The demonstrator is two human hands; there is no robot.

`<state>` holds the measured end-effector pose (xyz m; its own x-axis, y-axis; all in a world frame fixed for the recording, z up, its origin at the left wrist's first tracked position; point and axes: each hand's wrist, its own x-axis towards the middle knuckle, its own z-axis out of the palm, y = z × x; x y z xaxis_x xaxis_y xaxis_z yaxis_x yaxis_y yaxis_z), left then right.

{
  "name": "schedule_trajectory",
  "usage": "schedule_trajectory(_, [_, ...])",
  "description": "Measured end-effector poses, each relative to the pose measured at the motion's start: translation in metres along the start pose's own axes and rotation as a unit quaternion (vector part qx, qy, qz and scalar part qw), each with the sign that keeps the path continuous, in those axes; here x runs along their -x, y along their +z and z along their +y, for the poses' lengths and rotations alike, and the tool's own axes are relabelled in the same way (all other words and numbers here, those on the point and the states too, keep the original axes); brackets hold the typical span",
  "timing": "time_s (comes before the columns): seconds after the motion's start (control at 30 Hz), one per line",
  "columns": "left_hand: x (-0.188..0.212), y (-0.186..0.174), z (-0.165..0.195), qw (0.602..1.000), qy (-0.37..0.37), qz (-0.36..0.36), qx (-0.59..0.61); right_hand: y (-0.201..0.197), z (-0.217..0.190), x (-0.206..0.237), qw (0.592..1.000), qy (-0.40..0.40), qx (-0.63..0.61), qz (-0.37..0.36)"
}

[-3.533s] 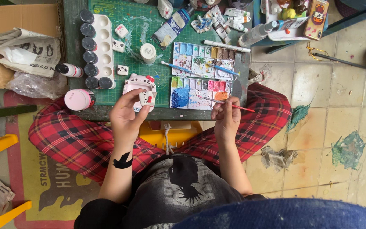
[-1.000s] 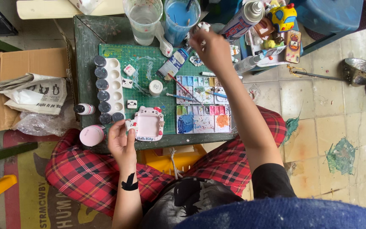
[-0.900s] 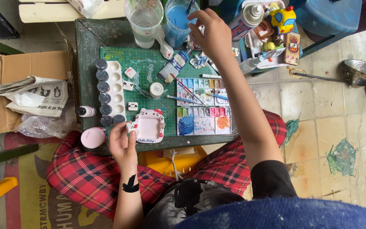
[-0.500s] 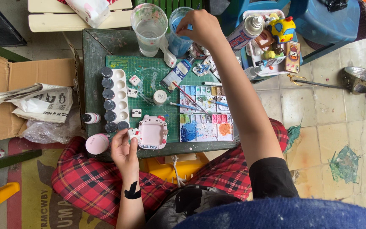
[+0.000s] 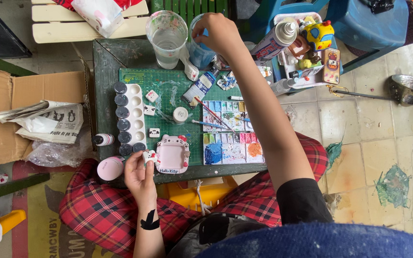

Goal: The person sits on the floor and paints small white cat-shaped figurines with a paintbrush, dipping into a watercolor palette and a pink paint jar. They rotate each figurine to paint different sides, dip the brush in water cups, and set finished pieces on the table.

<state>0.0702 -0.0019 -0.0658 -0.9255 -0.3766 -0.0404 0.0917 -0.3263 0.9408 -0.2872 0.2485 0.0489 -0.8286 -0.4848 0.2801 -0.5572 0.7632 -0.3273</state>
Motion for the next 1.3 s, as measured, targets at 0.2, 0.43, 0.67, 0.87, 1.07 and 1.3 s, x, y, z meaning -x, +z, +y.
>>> schedule_trajectory(0.2, [0.001, -0.001, 0.000, 1.000, -0.001, 0.003, 0.004, -0.006, -0.009, -0.001, 1.000, -0.007, -0.008, 0.026])
schedule_trajectory(0.43, [0.001, -0.004, -0.001, 1.000, 0.001, 0.008, 0.006, -0.026, 0.012, 0.003, 0.935, 0.132, -0.314, 0.094])
schedule_trajectory(0.67, [0.000, -0.003, -0.002, 1.000, 0.006, -0.002, 0.008, -0.032, 0.034, 0.026, 0.875, 0.103, -0.429, 0.201])
schedule_trajectory(0.87, [-0.002, -0.002, 0.001, 1.000, 0.014, -0.005, 0.007, -0.027, 0.003, 0.046, 0.944, -0.047, -0.152, 0.290])
schedule_trajectory(1.07, [-0.005, -0.001, 0.001, 0.999, 0.031, -0.011, 0.009, -0.032, -0.009, 0.071, 0.940, -0.033, 0.011, 0.339])
schedule_trajectory(1.3, [-0.010, 0.005, 0.005, 0.999, 0.020, 0.002, 0.025, -0.016, 0.021, 0.092, 0.825, 0.136, -0.404, 0.371])
